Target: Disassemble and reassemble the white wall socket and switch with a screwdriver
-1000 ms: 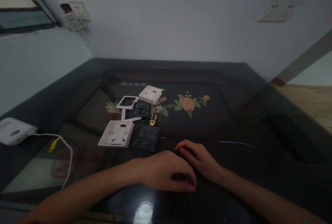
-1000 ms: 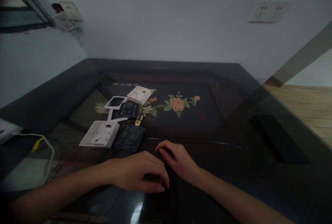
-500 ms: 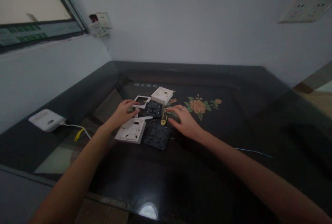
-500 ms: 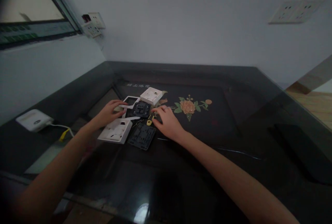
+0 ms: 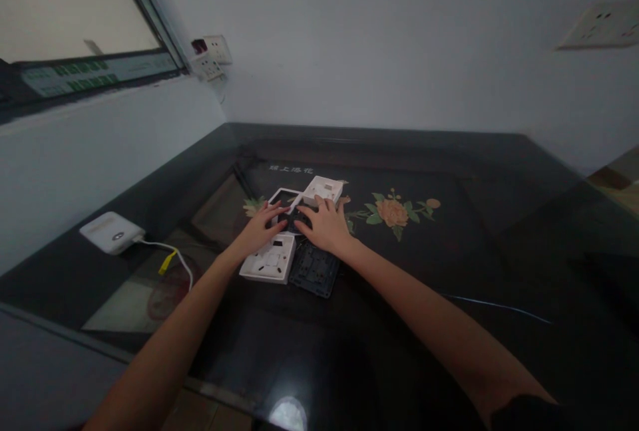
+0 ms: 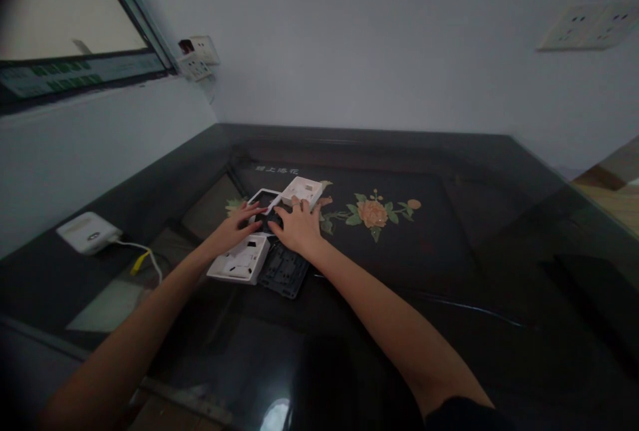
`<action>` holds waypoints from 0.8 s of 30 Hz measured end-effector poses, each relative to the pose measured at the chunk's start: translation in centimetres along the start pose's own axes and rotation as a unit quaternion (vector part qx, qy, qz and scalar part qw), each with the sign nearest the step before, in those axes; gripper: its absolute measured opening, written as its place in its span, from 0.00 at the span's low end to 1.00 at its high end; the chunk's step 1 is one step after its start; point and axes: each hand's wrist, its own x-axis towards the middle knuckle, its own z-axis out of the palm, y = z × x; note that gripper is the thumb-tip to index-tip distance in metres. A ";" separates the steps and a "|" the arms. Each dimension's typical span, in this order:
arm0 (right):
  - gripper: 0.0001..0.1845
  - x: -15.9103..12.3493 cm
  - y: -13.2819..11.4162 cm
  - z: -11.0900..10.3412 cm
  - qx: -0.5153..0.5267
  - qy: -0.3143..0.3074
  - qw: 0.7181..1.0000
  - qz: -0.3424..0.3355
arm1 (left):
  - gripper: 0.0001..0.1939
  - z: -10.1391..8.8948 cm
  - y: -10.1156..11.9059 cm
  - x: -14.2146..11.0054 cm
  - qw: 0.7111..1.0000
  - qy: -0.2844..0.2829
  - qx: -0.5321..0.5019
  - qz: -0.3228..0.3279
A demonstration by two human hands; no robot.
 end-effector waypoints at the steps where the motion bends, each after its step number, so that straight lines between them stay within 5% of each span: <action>1: 0.26 -0.4 0.0 -0.1 -0.002 0.000 1.000 -0.001 | 0.28 0.2 0.1 -0.1 1.000 0.000 -0.003 -0.003; 8: 0.24 -3.3 1.4 -0.7 0.002 -0.017 1.000 -0.008 | 0.21 2.3 2.8 -0.4 1.000 -0.004 -0.022 -0.005; 24: 0.23 -12.1 9.9 -4.2 -0.004 -0.010 1.000 0.020 | 0.19 9.3 12.9 0.8 0.994 -0.043 -0.084 0.053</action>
